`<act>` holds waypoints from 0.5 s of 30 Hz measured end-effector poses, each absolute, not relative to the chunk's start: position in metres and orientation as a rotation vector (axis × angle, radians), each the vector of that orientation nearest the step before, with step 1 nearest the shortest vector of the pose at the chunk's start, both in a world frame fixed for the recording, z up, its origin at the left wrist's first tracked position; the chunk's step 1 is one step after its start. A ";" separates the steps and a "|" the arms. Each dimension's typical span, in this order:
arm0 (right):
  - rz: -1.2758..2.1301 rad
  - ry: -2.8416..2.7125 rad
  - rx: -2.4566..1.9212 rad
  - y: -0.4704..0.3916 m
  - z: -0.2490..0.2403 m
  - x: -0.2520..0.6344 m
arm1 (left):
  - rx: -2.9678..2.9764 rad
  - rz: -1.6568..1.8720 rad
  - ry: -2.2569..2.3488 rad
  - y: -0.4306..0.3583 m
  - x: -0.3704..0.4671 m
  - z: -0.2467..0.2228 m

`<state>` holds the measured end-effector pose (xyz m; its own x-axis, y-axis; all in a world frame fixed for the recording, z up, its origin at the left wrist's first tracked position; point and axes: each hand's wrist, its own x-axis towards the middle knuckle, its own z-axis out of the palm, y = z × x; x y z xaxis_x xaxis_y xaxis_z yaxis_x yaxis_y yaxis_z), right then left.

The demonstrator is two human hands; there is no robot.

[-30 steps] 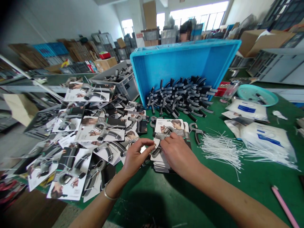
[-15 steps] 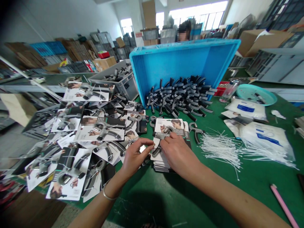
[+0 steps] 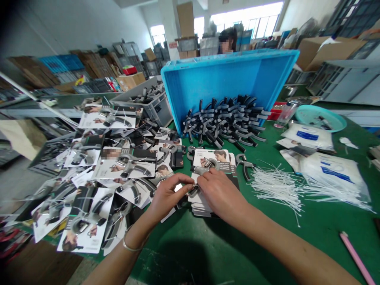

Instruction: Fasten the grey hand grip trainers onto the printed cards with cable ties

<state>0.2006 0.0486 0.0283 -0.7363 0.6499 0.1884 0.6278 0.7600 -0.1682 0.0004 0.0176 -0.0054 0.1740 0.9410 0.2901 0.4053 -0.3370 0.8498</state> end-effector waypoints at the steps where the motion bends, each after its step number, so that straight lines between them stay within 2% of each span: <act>1: 0.121 -2.723 -0.990 0.048 0.027 0.200 | 1.897 1.107 1.269 0.017 0.002 -0.003; 4: 0.143 -2.704 -0.983 0.048 0.026 0.200 | 1.993 1.128 1.312 0.017 0.004 0.002; 8: 0.335 -2.565 -1.038 0.048 0.028 0.201 | 1.994 1.142 1.361 0.016 0.004 0.001; 15: 0.438 -2.441 -0.935 0.049 0.015 0.199 | 1.668 1.191 1.289 0.016 0.006 -0.010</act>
